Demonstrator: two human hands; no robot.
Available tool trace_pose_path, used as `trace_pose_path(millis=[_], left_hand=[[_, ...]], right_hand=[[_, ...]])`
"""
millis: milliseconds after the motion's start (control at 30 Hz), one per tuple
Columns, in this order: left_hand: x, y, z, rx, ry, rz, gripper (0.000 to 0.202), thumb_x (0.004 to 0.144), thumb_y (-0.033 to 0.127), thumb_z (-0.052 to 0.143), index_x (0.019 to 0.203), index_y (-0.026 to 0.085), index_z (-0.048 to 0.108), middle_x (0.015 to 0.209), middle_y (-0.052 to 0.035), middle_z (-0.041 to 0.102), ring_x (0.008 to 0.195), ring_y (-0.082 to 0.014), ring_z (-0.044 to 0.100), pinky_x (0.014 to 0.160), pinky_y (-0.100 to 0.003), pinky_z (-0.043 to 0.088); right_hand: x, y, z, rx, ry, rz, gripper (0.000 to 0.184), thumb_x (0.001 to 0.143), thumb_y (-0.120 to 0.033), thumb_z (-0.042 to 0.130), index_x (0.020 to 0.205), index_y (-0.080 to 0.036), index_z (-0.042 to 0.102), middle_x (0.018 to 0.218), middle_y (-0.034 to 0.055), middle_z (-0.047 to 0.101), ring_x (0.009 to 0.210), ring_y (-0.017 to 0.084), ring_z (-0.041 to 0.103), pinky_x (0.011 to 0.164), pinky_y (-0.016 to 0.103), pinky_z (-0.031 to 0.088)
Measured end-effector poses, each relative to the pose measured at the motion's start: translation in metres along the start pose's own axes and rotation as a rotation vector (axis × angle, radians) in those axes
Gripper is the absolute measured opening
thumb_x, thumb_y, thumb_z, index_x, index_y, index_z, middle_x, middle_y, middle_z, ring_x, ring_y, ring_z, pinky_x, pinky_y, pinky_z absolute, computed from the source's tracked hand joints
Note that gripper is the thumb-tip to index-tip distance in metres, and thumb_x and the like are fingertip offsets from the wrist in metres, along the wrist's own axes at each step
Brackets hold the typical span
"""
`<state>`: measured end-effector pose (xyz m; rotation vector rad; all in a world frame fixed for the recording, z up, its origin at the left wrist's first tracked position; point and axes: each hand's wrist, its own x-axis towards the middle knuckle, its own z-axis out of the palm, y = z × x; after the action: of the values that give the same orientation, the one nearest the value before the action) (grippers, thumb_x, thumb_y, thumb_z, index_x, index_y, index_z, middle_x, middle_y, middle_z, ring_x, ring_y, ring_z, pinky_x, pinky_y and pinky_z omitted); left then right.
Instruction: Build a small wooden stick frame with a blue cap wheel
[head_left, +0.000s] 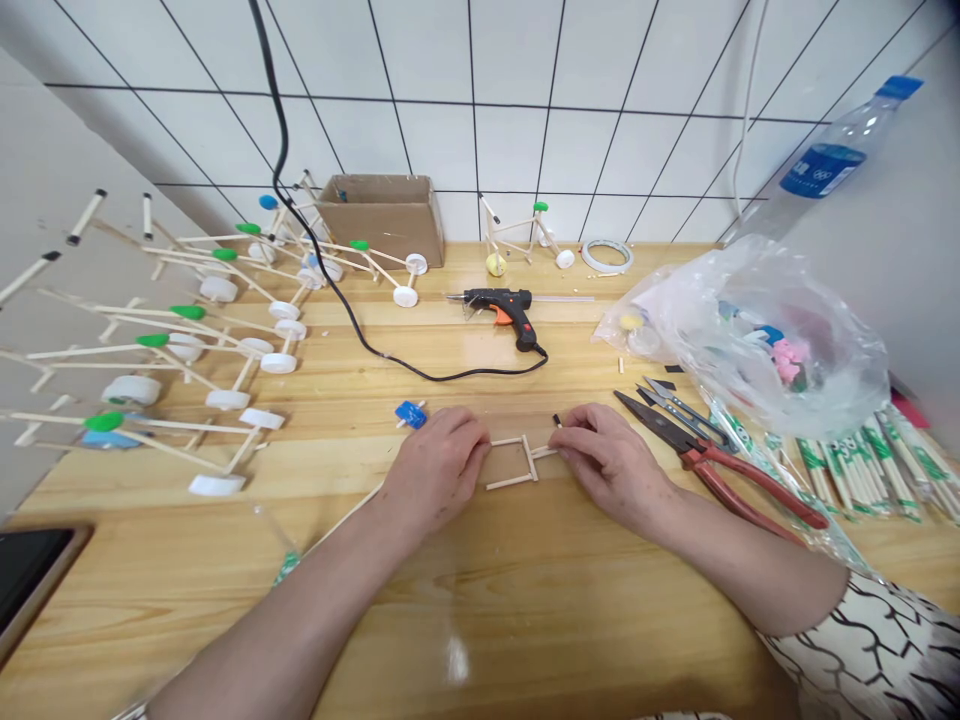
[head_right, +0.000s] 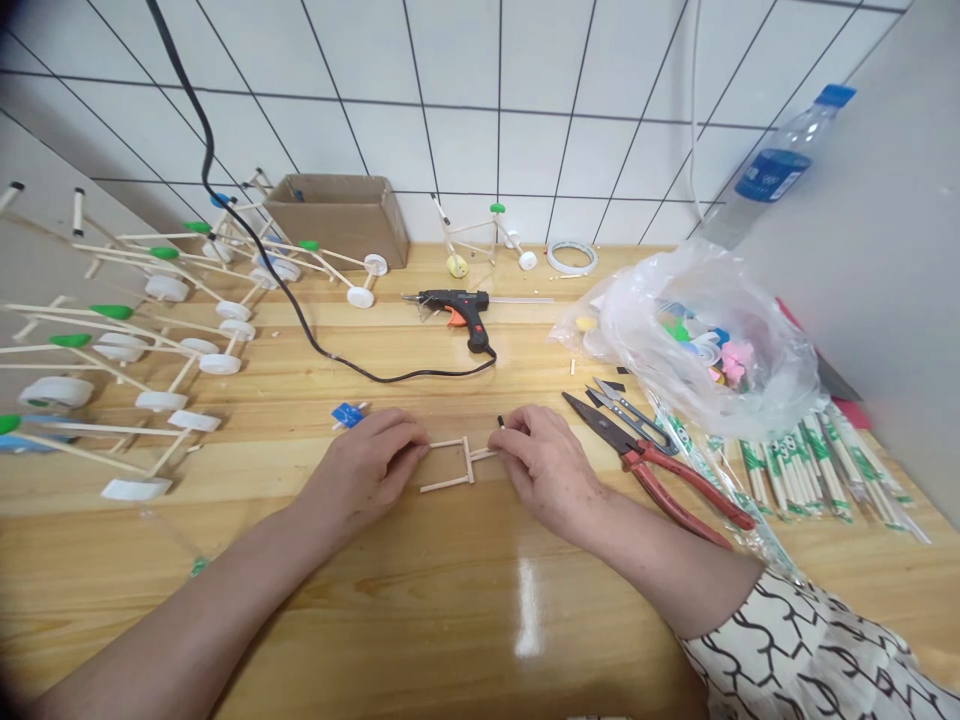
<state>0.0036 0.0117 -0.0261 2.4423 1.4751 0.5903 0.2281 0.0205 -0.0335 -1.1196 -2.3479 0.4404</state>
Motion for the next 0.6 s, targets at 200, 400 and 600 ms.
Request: trace_pose_path(millis=[200,400,600], left_hand=[[0.0001,0.0009,-0.0004,-0.013,-0.013,-0.012,0.017,0.083,0.015,0.043,0.075,0.016,0.058,0.078,-0.0057,0.06,0.075,-0.0175,0.055,0.066,-0.029,0.046],[-0.0005,0.0,0.0004,-0.025,-0.014,-0.022,0.017,0.083,0.016,0.043,0.075,0.017,0.058,0.078,-0.0051,0.06,0.075,-0.017,0.055,0.067,-0.029,0.046],[-0.0017,-0.0009,-0.0009,-0.047,-0.016,-0.032,0.016,0.083,0.016,0.044,0.079,0.016,0.059,0.081,-0.0063,0.06,0.078,-0.0178,0.055,0.07,-0.031,0.046]], right_hand=[[-0.0001,0.0004,0.0,0.005,0.003,-0.003,0.02,0.082,-0.011,0.049,0.091,-0.02,0.064,0.084,0.007,0.056,0.08,0.018,0.053,0.069,0.033,0.046],[-0.0004,0.0005,-0.0002,0.014,0.01,-0.003,0.019,0.082,-0.011,0.049,0.091,-0.021,0.063,0.085,0.0066,0.056,0.081,0.018,0.053,0.07,0.032,0.046],[-0.0003,0.0002,-0.0006,0.008,-0.009,0.003,0.019,0.083,-0.012,0.049,0.092,-0.02,0.063,0.085,0.0071,0.056,0.081,0.018,0.053,0.07,0.032,0.045]])
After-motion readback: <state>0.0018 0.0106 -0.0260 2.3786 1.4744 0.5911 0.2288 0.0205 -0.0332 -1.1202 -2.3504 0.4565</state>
